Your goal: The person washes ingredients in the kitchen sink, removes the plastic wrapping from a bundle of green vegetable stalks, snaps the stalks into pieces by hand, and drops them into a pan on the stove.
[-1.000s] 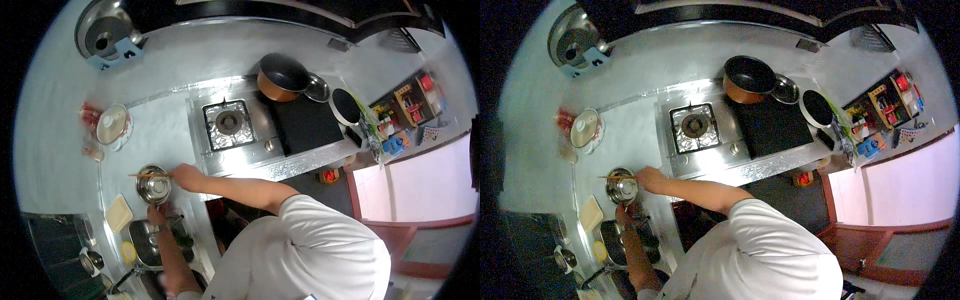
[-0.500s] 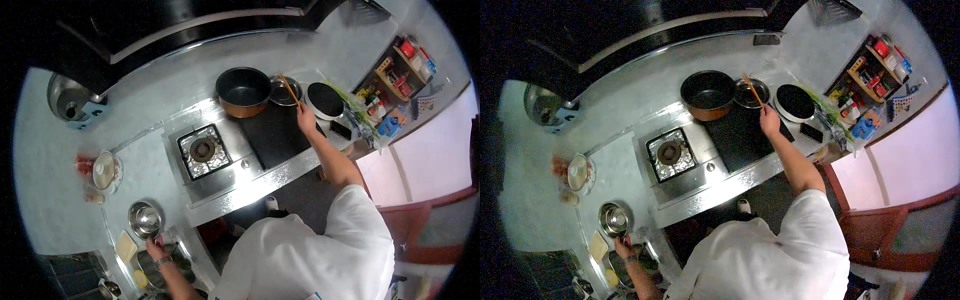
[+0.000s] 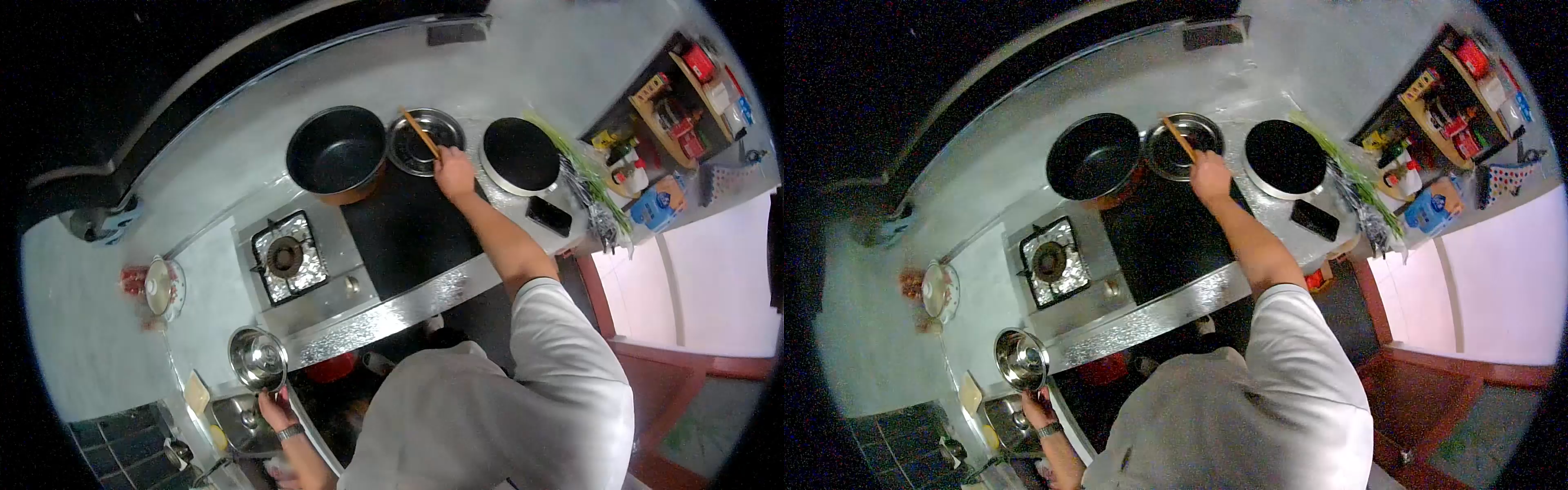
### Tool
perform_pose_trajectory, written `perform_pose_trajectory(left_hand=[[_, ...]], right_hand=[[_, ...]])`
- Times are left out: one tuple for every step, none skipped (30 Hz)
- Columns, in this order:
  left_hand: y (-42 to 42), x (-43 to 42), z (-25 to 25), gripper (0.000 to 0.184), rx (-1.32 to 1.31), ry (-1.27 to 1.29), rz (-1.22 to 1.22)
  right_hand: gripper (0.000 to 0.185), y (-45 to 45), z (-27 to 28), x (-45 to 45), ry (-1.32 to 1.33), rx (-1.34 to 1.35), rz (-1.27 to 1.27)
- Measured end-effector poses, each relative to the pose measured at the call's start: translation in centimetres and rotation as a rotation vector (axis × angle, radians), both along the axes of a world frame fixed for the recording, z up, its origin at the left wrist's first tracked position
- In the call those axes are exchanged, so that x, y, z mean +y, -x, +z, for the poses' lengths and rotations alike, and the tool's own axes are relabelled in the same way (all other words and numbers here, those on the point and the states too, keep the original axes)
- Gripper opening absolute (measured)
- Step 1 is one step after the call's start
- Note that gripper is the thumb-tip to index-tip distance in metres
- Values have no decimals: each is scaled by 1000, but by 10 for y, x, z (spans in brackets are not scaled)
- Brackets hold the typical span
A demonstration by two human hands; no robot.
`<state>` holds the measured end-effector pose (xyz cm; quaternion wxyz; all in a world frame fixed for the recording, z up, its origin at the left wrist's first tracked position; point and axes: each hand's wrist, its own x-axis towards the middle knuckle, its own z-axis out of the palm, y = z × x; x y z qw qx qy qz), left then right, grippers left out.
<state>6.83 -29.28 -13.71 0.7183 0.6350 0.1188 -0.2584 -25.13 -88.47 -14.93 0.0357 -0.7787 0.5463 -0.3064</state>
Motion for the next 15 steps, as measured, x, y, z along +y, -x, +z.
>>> perform_pose_trajectory(left_hand=[[8,-6,3,29,0,-43,-29],[3,6,-14,29,53,-47,-81],[14,-4,-7,29,60,-55,-94],[31,-18,8,29,45,-78,-74],[45,-28,15,30,26,-97,-53],[53,-30,14,31,-1,-77,-57],[56,-30,13,31,3,-86,-60],[60,-29,11,31,14,-84,-78],[65,-27,10,31,26,-82,-96],[74,-30,16,30,-6,-69,-92],[81,-32,20,30,-2,-74,-91],[87,-32,24,29,-16,-119,-104],[91,-33,27,29,-29,-160,-118],[95,-32,28,28,-34,-141,-151],[99,-33,30,28,-29,-137,-151]], right_hand=[[25,0,4,2,37,-9,21],[25,1,8,3,6,21,33],[25,3,8,3,9,46,41],[26,4,10,4,13,26,45],[27,6,11,5,22,2,49],[27,11,9,4,16,5,41],[27,13,7,4,63,-28,59],[27,14,5,4,111,-60,82],[27,17,3,4,103,-55,85],[27,22,2,5,119,-137,85],[27,27,1,8,137,-220,83],[25,33,12,21,136,-262,90],[25,38,22,37,136,-257,91],[24,44,31,57,34,-339,113],[23,49,35,79,-69,-420,136]])
